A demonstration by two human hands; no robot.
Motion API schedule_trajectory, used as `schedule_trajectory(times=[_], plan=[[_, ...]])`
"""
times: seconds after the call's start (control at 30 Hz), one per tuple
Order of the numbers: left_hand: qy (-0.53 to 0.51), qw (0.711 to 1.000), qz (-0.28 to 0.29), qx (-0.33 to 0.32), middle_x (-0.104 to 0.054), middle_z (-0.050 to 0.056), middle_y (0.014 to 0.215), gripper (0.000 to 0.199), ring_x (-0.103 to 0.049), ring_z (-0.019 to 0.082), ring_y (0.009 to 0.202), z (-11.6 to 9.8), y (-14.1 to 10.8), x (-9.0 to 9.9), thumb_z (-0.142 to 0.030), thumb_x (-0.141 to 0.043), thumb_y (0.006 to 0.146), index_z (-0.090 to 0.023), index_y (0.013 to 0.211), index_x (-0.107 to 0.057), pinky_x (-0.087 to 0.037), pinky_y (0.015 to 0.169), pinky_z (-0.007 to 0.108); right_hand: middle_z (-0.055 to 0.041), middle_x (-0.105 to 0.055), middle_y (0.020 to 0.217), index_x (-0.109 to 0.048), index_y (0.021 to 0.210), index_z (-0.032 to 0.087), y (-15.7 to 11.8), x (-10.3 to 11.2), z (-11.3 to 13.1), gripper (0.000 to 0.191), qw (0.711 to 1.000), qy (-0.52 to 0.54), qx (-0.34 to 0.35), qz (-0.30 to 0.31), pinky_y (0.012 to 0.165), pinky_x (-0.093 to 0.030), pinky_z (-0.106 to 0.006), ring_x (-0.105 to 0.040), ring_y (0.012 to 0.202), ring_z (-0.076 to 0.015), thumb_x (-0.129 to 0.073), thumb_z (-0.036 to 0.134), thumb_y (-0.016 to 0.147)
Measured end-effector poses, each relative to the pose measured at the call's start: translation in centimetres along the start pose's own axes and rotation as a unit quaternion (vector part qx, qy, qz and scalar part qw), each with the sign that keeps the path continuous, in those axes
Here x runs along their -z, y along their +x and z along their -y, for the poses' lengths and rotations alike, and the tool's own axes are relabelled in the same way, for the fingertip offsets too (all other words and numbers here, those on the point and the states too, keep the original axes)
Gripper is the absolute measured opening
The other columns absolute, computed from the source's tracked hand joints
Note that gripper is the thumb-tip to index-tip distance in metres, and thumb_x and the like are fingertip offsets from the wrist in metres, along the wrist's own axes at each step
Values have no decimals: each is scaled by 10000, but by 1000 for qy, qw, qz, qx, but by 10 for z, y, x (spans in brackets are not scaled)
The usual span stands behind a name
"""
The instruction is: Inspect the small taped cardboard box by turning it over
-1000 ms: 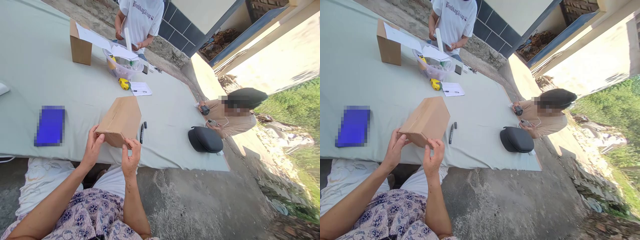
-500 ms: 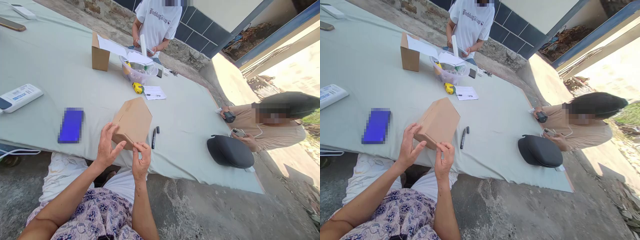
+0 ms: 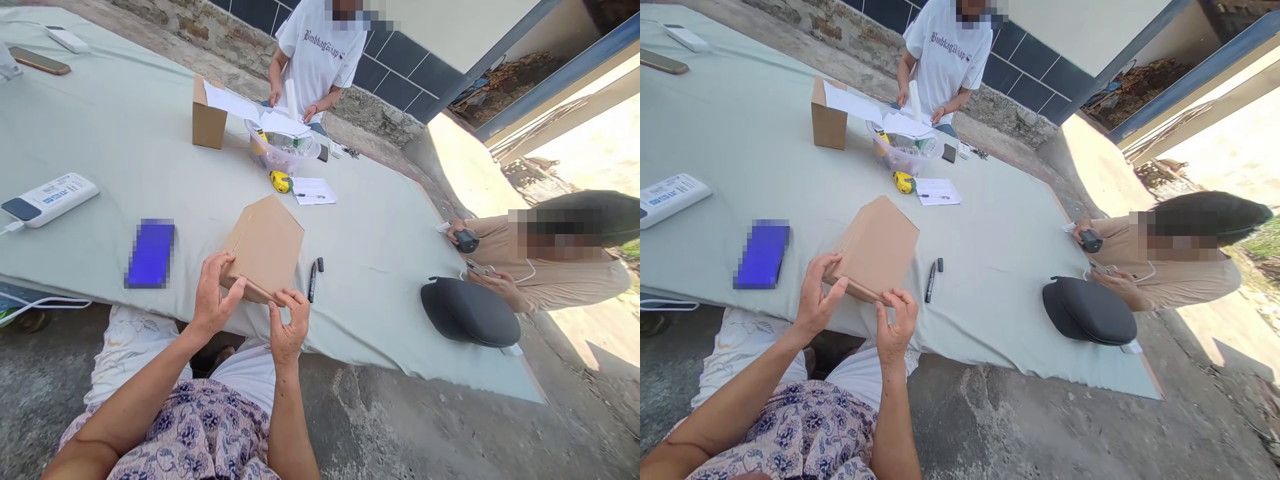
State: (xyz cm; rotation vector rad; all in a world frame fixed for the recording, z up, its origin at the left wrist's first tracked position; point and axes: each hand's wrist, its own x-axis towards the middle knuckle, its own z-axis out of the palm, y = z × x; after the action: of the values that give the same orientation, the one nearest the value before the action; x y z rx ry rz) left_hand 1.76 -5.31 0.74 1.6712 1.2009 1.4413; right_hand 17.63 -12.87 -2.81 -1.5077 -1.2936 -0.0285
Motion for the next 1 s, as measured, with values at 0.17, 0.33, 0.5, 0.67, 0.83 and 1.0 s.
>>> schedule_trajectory(times=[0.17,0.33,0.5,0.67,0.83,1.0], plan=[[-64,992,11,112,-620,108,1222,363,-569,281,1201,6,0,3,-415,-597,856,-205,1152,-607,-453,1063,435,-94,-686,1115,-657,1142,206,-10,1,-16,318,989,69,-129,-4,813,-602,-346,-675,1006,-195,-687,406,896],[-134,978,17,156,-629,102,1225,387,-572,271,1203,10,-3,2,-454,-563,875,-196,1162,-594,-453,1011,388,-102,-684,1164,-659,1173,219,-12,4,-9,311,986,86,-140,-13,870,-610,-354,-679,1073,-202,-662,390,914],[-182,972,18,148,-631,83,1234,387,-564,272,1223,17,-5,1,-471,-561,887,-213,1175,-585,-453,1004,373,-94,-699,1145,-667,1166,244,-7,9,0,233,993,68,-92,-27,872,-618,-360,-681,1101,-202,-594,335,963],[-236,952,0,194,-648,66,1160,364,-590,253,1117,18,-4,-2,-485,-569,843,-233,1104,-604,-492,903,351,-98,-696,1128,-652,1166,246,-8,9,-2,219,994,77,-65,-35,825,-618,-345,-683,1083,-203,-591,320,969],[-303,913,-20,272,-622,44,992,383,-546,190,838,9,1,0,-528,-585,763,-239,1013,-600,-462,631,278,-92,-676,1148,-640,1207,263,-5,8,-3,260,996,87,-19,-20,797,-590,-338,-651,1104,-211,-620,341,959],[-368,880,-20,301,-631,25,980,337,-529,175,795,8,4,3,-534,-581,773,-255,962,-592,-462,597,255,-104,-668,1160,-634,1228,261,-3,10,-2,337,997,72,-1,-14,827,-583,-376,-638,1126,-235,-628,452,950]])
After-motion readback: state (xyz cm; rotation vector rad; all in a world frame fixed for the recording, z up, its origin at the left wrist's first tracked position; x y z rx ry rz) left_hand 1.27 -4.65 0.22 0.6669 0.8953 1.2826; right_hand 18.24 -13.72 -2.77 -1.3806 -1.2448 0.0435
